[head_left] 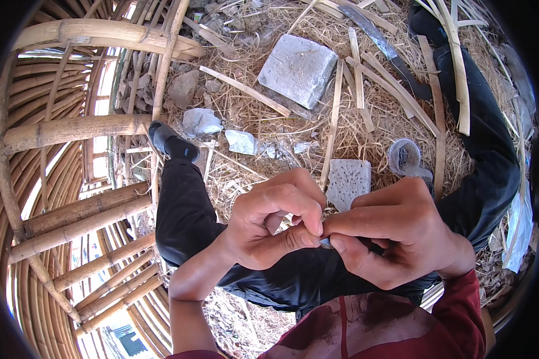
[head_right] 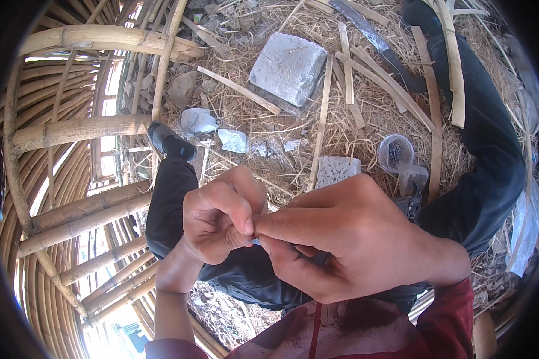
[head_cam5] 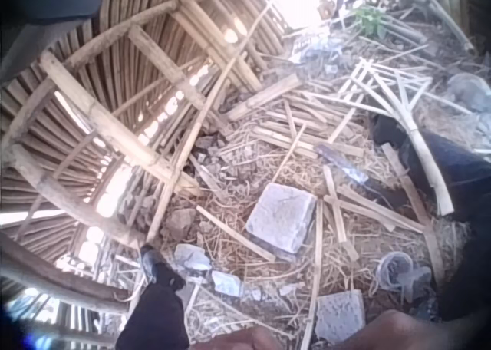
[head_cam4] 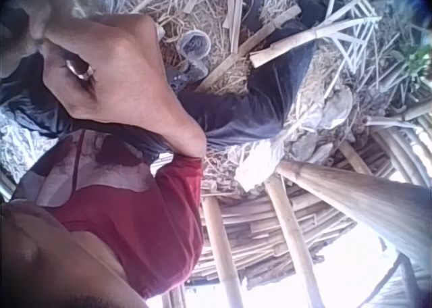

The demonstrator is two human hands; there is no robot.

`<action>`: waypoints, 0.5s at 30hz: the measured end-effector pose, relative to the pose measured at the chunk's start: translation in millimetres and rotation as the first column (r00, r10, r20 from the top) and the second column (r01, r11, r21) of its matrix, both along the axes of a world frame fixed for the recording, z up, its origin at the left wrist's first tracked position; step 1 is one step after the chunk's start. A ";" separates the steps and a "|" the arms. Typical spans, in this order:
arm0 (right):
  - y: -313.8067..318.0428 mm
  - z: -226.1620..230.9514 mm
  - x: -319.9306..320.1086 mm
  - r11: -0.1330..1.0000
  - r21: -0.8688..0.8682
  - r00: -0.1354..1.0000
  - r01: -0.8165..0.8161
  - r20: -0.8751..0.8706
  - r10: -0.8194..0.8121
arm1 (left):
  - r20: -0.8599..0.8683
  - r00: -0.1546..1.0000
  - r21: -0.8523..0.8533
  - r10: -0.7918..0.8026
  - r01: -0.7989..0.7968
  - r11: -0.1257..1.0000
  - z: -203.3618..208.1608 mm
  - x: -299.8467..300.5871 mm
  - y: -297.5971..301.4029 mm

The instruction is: The person shaves and tapers a bamboo stick using a knife against a stone and then uses a multi-tool to work on a small wooden component.

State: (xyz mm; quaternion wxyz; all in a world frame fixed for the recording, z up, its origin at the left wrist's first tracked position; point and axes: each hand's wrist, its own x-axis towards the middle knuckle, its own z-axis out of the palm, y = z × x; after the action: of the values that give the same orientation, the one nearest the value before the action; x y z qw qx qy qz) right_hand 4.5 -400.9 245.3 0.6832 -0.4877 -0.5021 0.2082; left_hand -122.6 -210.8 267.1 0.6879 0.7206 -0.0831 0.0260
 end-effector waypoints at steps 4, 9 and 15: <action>-0.7 1.1 1.0 1.000 -0.011 1.000 -0.010 0.008 0.010 | -0.005 1.000 -0.014 -0.013 0.013 1.000 -0.9 -0.3 0.7; -0.3 0.0 0.0 1.000 -0.011 1.000 -0.003 0.001 0.003 | -0.020 1.000 -0.030 -0.016 0.016 0.999 -1.2 -0.5 0.1; -0.9 0.5 2.3 1.000 -0.019 0.999 -0.018 0.026 0.019 | -0.049 0.999 -0.040 -0.011 0.009 0.999 0.3 -1.2 -1.3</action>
State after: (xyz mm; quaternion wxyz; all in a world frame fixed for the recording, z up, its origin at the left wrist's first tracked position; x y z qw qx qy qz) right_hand 6.8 -401.8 245.7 0.6699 -0.4922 -0.5136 0.2128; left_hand -123.8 -212.0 267.4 0.7041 0.7067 -0.0689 0.0064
